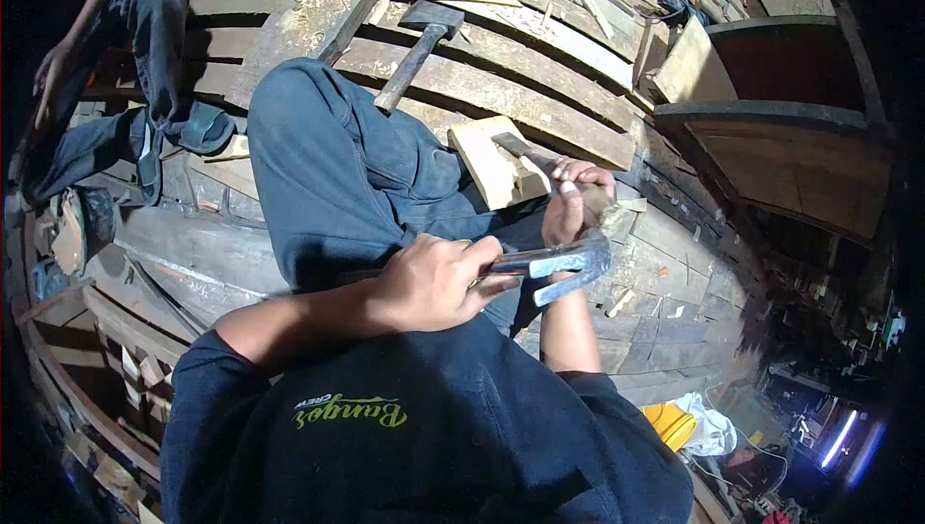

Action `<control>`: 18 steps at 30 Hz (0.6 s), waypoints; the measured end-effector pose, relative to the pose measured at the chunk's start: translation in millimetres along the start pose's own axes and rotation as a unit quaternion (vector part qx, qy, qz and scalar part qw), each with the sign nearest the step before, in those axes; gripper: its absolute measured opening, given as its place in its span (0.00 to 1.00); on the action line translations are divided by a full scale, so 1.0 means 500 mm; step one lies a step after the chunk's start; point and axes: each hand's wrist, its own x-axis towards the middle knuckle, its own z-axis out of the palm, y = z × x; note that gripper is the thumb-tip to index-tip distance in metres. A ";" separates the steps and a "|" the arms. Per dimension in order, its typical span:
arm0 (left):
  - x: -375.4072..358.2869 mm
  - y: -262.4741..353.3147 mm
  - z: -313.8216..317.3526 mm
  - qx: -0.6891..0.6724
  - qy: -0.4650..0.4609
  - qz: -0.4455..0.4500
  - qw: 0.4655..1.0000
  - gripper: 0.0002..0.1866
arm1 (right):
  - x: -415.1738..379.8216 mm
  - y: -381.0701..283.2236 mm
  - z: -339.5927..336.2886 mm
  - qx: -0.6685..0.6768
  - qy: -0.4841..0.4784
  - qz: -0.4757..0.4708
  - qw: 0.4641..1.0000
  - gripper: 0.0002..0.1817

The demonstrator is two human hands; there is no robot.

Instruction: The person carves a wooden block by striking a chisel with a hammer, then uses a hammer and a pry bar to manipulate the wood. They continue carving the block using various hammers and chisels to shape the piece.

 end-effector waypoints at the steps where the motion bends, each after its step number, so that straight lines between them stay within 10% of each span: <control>1: -0.002 0.000 -0.002 -0.002 0.000 0.001 1.000 0.17 | 0.001 -0.007 0.012 -0.031 -0.008 -0.009 0.999 0.13; 18: 0.001 0.034 -0.030 -0.020 0.001 0.114 0.993 0.16 | 0.025 -0.040 0.011 -0.123 -0.141 -0.040 0.982 0.11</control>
